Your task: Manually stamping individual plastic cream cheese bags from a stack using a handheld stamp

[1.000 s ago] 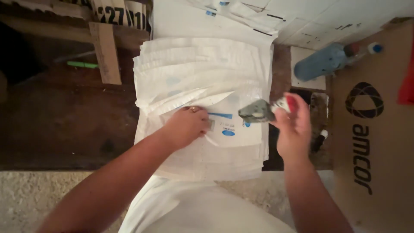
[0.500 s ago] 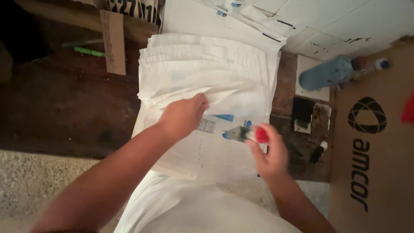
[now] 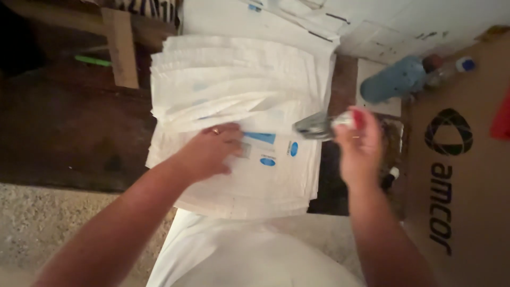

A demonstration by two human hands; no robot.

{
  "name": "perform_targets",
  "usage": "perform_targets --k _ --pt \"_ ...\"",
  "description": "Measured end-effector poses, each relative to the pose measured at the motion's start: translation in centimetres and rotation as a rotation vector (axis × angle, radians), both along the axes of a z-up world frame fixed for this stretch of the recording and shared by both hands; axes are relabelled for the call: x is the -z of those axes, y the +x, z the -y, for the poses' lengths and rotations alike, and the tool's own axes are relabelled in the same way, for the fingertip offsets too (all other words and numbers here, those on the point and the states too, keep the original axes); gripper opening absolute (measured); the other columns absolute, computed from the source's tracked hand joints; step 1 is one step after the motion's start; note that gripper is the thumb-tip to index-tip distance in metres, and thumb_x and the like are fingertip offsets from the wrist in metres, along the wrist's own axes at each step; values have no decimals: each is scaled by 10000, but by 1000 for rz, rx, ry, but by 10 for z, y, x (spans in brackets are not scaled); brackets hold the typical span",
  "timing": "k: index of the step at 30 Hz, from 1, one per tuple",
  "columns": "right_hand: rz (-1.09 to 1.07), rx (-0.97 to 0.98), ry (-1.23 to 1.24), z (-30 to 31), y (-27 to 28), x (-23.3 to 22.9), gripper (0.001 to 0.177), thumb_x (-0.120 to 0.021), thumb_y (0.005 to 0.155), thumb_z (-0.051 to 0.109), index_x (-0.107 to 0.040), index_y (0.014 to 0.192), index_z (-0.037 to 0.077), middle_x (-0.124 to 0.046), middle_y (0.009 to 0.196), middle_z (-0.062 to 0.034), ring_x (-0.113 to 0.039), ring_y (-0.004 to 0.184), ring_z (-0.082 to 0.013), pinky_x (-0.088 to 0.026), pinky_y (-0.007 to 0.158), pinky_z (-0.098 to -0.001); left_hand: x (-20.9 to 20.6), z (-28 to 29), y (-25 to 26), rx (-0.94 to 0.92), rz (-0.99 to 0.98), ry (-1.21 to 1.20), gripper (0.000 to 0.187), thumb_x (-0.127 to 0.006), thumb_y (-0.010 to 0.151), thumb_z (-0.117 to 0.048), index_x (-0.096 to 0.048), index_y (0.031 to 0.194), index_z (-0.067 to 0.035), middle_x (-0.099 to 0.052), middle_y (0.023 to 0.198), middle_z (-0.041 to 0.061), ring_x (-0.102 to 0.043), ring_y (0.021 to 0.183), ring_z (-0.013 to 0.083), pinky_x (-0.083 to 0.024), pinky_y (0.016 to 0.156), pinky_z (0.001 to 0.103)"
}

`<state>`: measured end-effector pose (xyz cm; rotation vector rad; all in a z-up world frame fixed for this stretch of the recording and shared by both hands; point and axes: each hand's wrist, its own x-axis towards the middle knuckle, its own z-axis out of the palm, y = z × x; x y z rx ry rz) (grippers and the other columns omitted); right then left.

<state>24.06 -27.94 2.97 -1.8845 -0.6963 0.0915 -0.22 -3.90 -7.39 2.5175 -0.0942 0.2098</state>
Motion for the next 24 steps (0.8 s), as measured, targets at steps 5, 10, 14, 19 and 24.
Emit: perform_targets --k 5,10,14,19,24 --pt "270 105 10 95 94 25 482 -769 1017 43 -562 1453 38 -596 1256 -192 -617 1091 -264 -561 943 -404 4 -2 7 -6 140 66 326 -647 846 -614 -703 923 -301 -641 1178 15 -535 1345 314 -486 1030 486" --pt "372 181 -182 119 94 15 492 -693 1040 -23 -542 1504 42 -613 1284 -317 -614 1192 -472 -525 995 -492 -32 10 4 -197 -204 184 96 -722 877 -414 -773 921 -345 -705 1032 -53 -688 1075 272 -613 840 426" --pt "362 176 -237 117 92 18 468 -701 1037 -1 -565 1483 27 -629 1261 -327 -625 1165 -483 -539 965 -508 -48 9 7 -205 -267 269 88 -718 903 -394 -782 933 -343 -685 1003 -47 -688 1041 229 -600 822 378" --pt "502 146 -198 112 99 47 492 -741 1012 4 -577 1475 28 -639 1260 -323 -630 1148 -498 -567 917 -511 -76 15 15 -504 -473 269 234 -434 1069 -454 -591 1174 -315 -728 783 80 -762 755 348 -617 757 495" --pt "531 162 -306 109 105 34 479 -807 994 100 -635 1436 29 -687 1210 -282 -667 1112 -448 -566 912 -488 -83 10 33 -620 -555 59 228 -408 1059 -499 -477 1213 -346 -743 785 36 -768 787 359 -601 766 507"
